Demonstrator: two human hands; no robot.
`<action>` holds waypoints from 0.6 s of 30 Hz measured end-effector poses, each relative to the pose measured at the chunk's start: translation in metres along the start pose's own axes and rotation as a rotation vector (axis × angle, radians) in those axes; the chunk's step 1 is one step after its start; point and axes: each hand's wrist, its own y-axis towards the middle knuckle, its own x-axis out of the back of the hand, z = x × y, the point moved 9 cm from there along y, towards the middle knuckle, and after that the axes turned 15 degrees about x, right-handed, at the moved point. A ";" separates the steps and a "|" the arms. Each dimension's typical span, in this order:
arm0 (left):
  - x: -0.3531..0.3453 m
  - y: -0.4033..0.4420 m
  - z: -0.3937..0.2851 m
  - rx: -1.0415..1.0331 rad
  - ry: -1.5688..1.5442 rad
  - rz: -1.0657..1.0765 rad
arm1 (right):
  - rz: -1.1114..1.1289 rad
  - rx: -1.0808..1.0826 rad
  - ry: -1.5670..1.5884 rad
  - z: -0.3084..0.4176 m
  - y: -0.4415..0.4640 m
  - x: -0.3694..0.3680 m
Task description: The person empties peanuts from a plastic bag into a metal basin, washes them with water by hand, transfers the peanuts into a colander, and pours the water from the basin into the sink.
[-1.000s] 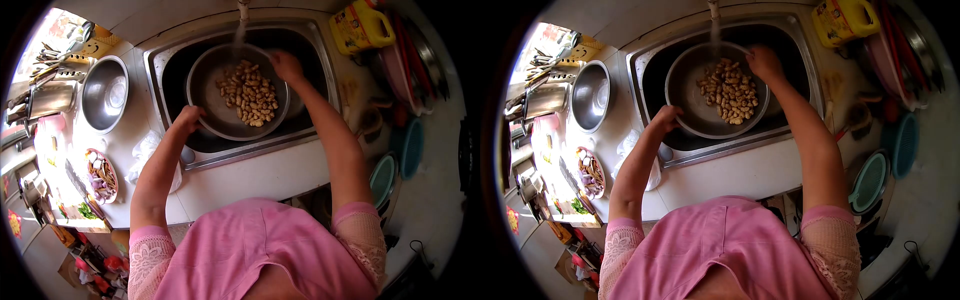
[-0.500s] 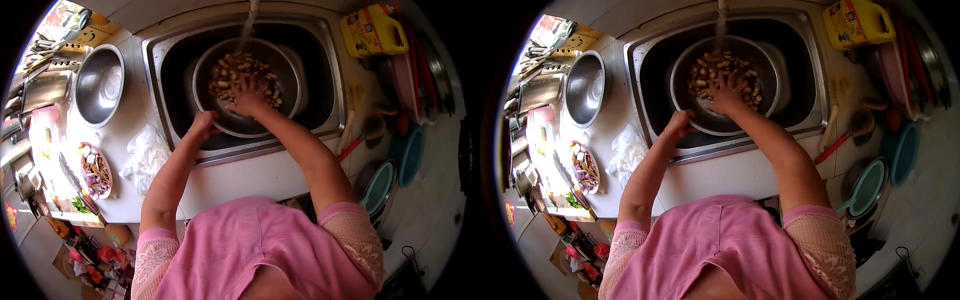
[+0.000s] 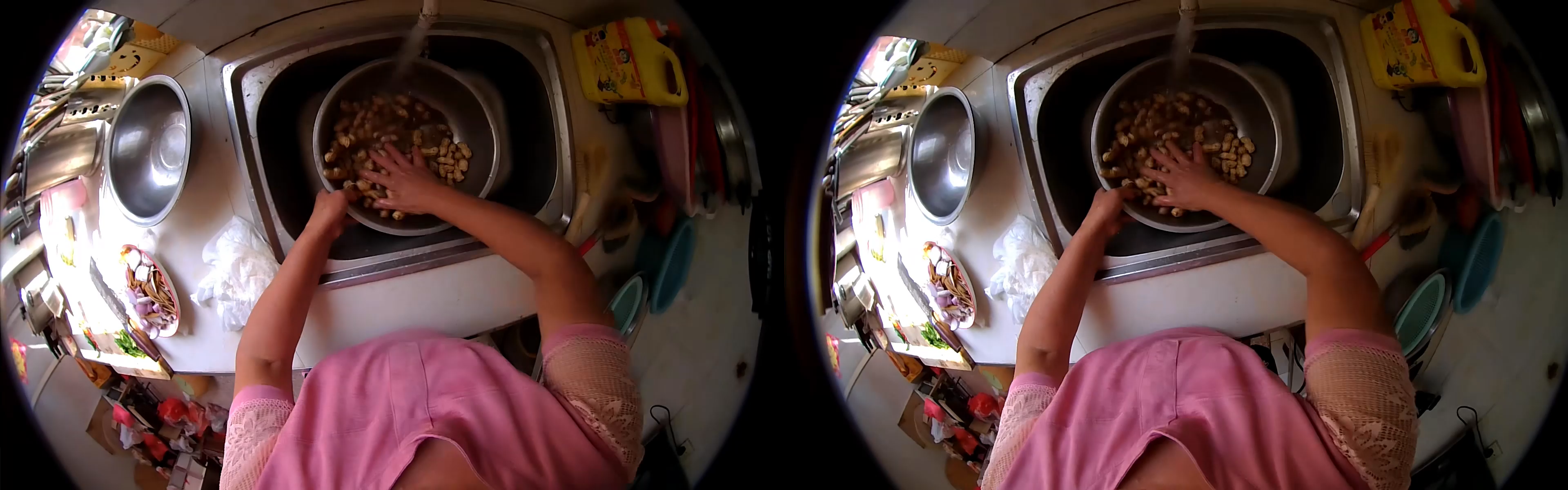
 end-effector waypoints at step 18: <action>0.002 0.007 0.001 -0.006 0.074 -0.073 | -0.548 -0.320 -0.085 -0.114 -0.005 0.045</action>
